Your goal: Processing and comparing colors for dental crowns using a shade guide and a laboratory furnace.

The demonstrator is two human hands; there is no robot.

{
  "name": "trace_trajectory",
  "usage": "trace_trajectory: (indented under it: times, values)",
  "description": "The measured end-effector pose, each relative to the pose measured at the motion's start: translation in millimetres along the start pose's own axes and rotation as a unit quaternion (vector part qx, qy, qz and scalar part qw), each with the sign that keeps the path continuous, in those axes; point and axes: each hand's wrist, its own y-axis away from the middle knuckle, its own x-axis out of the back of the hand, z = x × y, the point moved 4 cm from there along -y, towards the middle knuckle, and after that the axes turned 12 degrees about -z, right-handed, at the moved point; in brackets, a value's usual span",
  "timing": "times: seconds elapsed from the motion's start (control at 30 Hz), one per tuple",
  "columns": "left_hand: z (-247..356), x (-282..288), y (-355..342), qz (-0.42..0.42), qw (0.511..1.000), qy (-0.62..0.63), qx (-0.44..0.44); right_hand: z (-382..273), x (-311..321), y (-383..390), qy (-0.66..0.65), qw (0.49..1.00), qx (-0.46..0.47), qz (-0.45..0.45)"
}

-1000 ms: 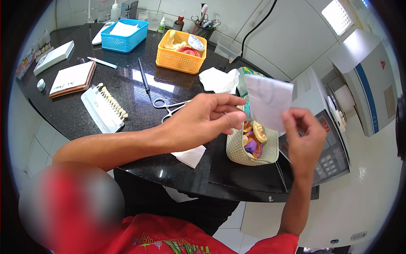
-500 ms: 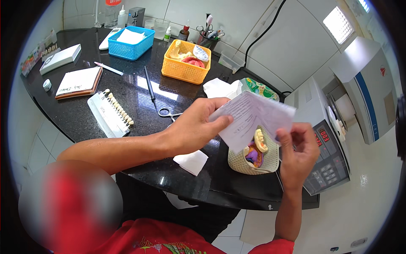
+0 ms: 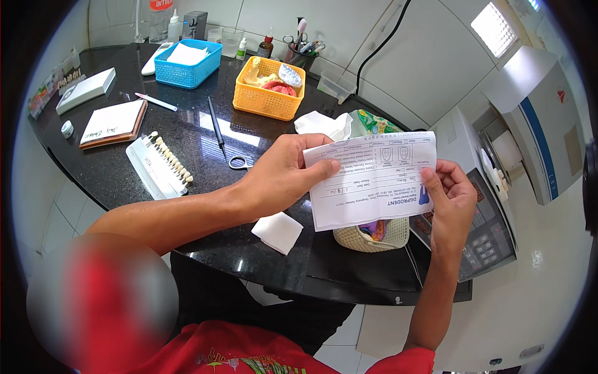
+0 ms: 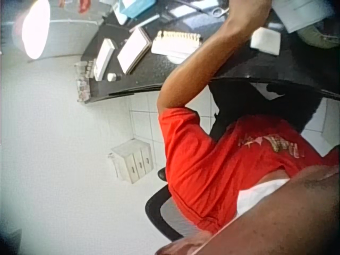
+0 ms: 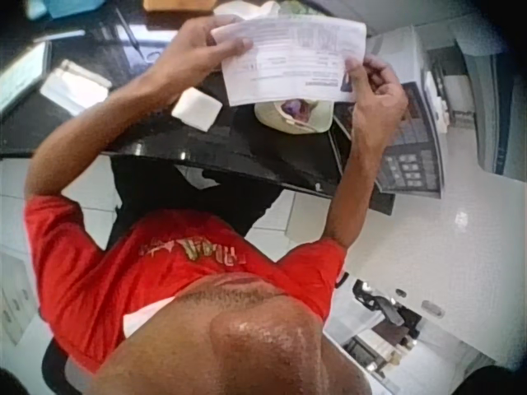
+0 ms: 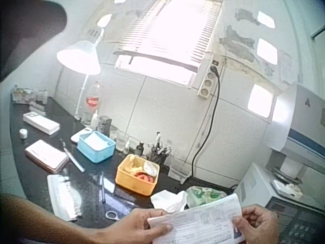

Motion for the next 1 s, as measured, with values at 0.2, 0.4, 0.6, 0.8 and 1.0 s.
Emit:
trace_trajectory:
  times: [0.2,0.4,0.6,0.8,1.0]
  values:
    - [-0.2,0.7,0.3,0.004,1.000,0.018,0.008,4.2,3.0,-0.8,-0.016,1.000,0.002,-0.011]
    - [27.0,1.4,13.9,0.137,0.912,-0.277,-0.269,4.2,4.8,2.3,-0.013,0.993,0.111,-0.037]
    - [44.9,-3.6,26.4,0.196,0.835,-0.393,-0.332,5.7,4.5,7.2,-0.021,0.986,0.166,-0.007]
    - [42.0,-5.3,24.1,0.188,0.823,-0.406,-0.350,2.1,7.2,11.0,0.004,0.980,0.199,0.012]
    - [38.2,-4.2,18.3,0.175,0.826,-0.407,-0.350,0.5,10.5,9.4,0.008,0.986,0.168,0.005]
